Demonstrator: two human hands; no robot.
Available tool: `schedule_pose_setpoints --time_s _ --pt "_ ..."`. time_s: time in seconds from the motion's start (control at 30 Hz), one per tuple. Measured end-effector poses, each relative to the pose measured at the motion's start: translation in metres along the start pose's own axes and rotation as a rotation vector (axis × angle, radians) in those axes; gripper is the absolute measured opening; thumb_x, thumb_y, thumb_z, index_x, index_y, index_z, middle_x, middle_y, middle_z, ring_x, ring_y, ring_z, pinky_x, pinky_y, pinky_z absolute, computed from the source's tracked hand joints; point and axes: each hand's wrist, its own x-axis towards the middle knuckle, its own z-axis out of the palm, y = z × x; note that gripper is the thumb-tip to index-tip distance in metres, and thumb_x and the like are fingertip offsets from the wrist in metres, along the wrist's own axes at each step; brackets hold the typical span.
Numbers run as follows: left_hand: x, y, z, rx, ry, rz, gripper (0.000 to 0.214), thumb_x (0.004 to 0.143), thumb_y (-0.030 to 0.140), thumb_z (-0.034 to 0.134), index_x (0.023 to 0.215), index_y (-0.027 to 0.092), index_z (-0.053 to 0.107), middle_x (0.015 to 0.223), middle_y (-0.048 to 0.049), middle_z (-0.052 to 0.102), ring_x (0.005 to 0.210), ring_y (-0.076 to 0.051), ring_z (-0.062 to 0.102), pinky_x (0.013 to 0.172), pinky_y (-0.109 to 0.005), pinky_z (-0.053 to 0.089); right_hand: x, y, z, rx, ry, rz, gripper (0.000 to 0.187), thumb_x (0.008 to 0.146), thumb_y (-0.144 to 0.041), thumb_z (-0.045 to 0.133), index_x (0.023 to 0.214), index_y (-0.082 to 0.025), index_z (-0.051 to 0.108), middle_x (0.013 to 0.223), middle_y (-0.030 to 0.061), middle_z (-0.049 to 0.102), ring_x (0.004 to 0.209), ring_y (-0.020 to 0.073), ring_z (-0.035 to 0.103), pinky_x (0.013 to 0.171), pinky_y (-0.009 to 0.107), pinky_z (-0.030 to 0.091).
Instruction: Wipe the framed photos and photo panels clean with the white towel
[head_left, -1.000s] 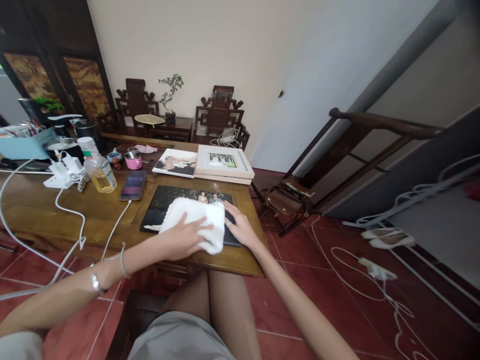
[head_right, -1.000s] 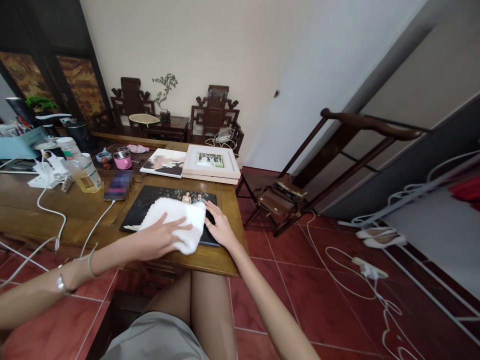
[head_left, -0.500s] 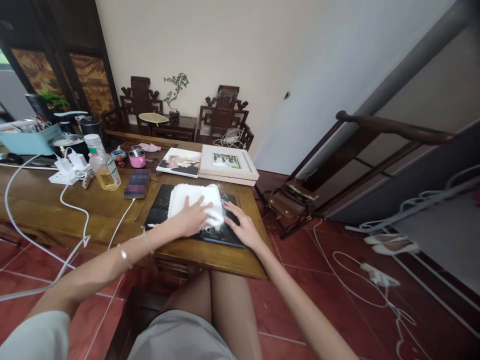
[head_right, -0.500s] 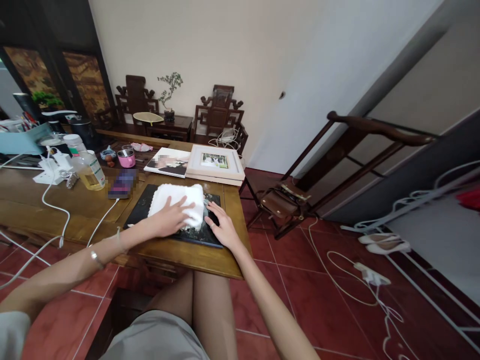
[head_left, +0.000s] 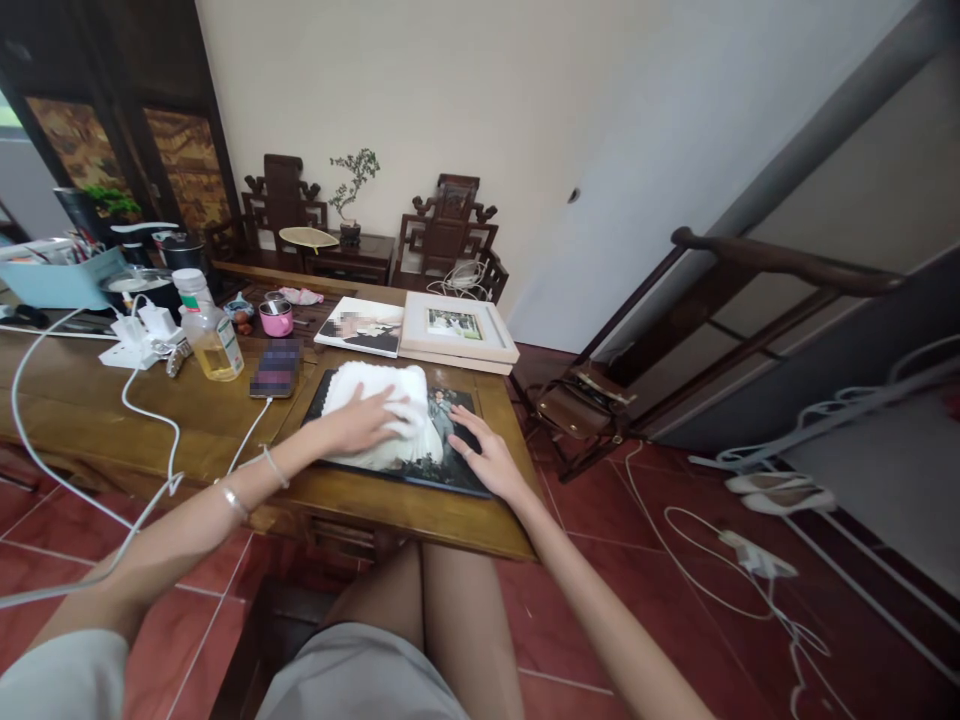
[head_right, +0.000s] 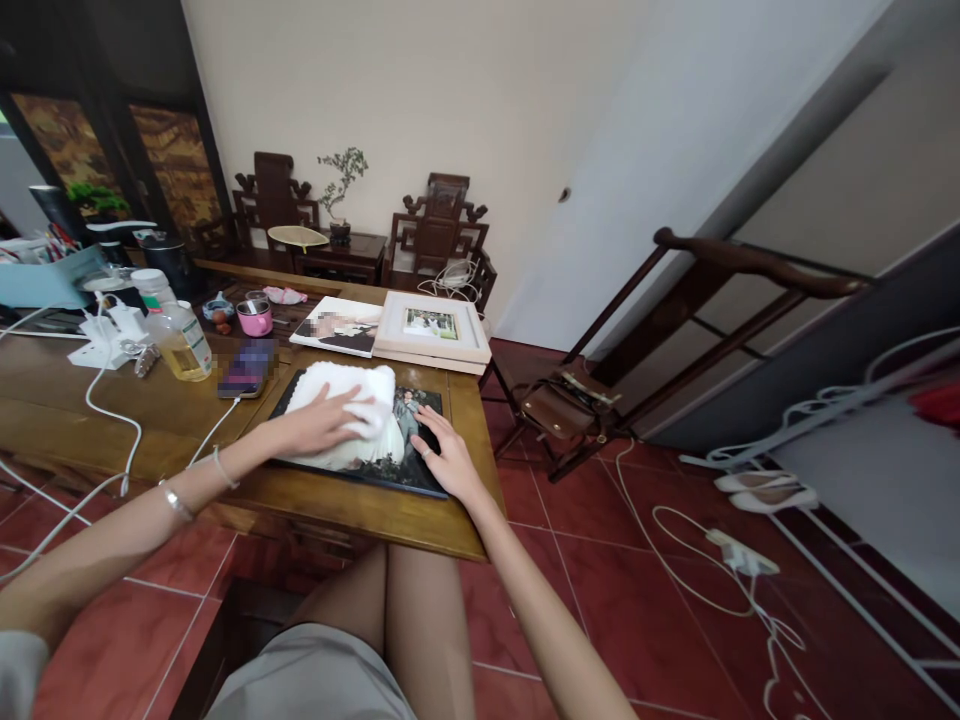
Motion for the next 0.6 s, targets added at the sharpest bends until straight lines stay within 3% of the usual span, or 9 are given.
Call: schedule_pose_setpoints --time_s 0.1,0.2,0.27,0.47,0.53,0.6 --pt "0.018 -0.037 -0.006 -0.012 0.028 -0.126 0.032 0.097 0.035 0.041 0.126 0.030 0.054 0.151 -0.0026 0.029 0.142 -0.030 0.011 0.104 -0.069 0.008 0.000 -0.001 0.000 -0.006 -0.003 -0.002 0.038 0.085 -0.040 0.054 0.118 -0.022 0.061 0.136 0.0106 0.053 0.131 0.0251 0.042 0.111 0.050 0.030" --pt "0.019 -0.042 -0.008 0.012 0.035 -0.159 0.031 0.096 0.032 0.044 0.124 0.028 0.055 0.150 -0.0034 0.031 0.142 -0.031 0.011 0.103 -0.070 0.008 0.000 -0.001 -0.001 -0.008 -0.004 -0.001 0.039 0.085 -0.040 0.053 0.118 -0.022 0.061 0.136 0.0105 0.053 0.131 0.0255 0.043 0.111 0.051 0.030" --pt "0.009 -0.025 -0.005 0.018 0.029 -0.098 0.029 0.096 0.031 0.044 0.121 0.030 0.058 0.150 -0.0016 0.031 0.142 -0.031 0.011 0.103 -0.070 0.008 0.000 -0.001 -0.001 -0.009 -0.003 0.001 0.039 0.085 -0.041 0.053 0.119 -0.022 0.061 0.136 0.0101 0.053 0.131 0.0261 0.043 0.111 0.051 0.030" --pt "-0.053 0.058 0.007 0.000 -0.007 0.187 0.029 0.092 0.018 0.047 0.112 0.031 0.063 0.147 0.0008 0.036 0.142 -0.029 0.013 0.108 -0.066 0.007 0.000 -0.001 -0.001 -0.009 -0.003 -0.005 0.038 0.085 -0.039 0.054 0.119 -0.023 0.061 0.136 0.0093 0.053 0.131 0.0262 0.043 0.111 0.052 0.029" --pt "-0.068 0.068 0.008 -0.017 -0.016 0.240 0.031 0.091 0.015 0.048 0.112 0.032 0.063 0.147 0.0014 0.037 0.142 -0.027 0.014 0.110 -0.063 0.006 0.000 -0.002 -0.001 -0.011 -0.005 -0.012 0.038 0.085 -0.038 0.054 0.119 -0.023 0.061 0.136 0.0097 0.053 0.131 0.0259 0.042 0.111 0.052 0.030" --pt "-0.072 0.062 0.007 -0.041 -0.020 0.246 0.030 0.092 0.016 0.047 0.113 0.032 0.062 0.147 0.0028 0.036 0.142 -0.025 0.015 0.112 -0.060 0.006 0.000 -0.002 -0.001 -0.011 -0.003 -0.012 0.038 0.085 -0.038 0.054 0.119 -0.022 0.061 0.136 0.0103 0.053 0.131 0.0255 0.043 0.111 0.051 0.030"
